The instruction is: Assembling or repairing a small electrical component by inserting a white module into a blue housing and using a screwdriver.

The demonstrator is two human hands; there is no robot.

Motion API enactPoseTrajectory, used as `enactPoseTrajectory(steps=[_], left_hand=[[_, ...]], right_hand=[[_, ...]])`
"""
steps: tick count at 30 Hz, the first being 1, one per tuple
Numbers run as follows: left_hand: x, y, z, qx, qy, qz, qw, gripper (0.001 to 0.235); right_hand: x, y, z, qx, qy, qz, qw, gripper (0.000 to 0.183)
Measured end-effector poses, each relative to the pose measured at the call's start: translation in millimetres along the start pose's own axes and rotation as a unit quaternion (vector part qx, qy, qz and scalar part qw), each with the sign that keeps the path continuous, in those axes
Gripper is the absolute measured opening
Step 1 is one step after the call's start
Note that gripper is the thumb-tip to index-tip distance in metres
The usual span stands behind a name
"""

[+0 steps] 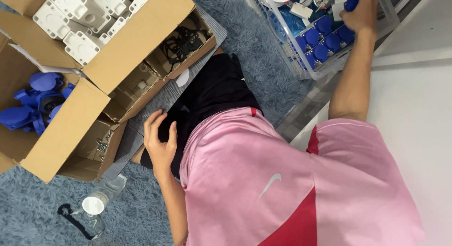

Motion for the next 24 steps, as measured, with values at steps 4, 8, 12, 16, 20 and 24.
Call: enactPoseTrajectory(steps=[4,8,12,16,20,24], left_hand=[[0.4,0.8,-0.7,0.001,0.005,-0.002,1.0,0.029],[1.1,0.5,0.3,0.005,0.008,-0.001,1.0,0.03],[-4.9,4.0,2.1,0.015,0.005,0.0,1.0,0.031],[-28.6,20.4,3.5,0.043,-0.003,-0.021,0.999,0.031],[-53.1,71.7,0.4,0.034,-0.038,-0.041,0.998,0.035],[-57.8,147.5,2.0,-0.047,-0.049,0.028,0.997,0.037]], right_hand=[[-24.9,-38.1,-2.7,0.035,0.02,-0.019,0.999,0.062],[-55.1,-85.7,-4.4,0.164,-0.108,0.027,0.98,0.072],[-31.9,-83.4,-4.2,0.224,-0.141,0.029,0.964,0.057],[-59.5,-85.3,3.8,0.138,-0.093,0.023,0.986,0.052],[19.4,-38.8,17.5,-0.043,0.148,-0.008,0.988,0.044],[95.5,-12.8,20.5,-0.032,0.247,0.099,0.963,0.047]])
Point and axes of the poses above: each hand's wrist, its own z-axis towards the middle knuckle, its own y-axis out of the back of the hand, x = y × z, the point moved 10 cm from there along z, towards the middle knuckle, and after that the axes turned 8 degrees about x, right-handed, at the moved point
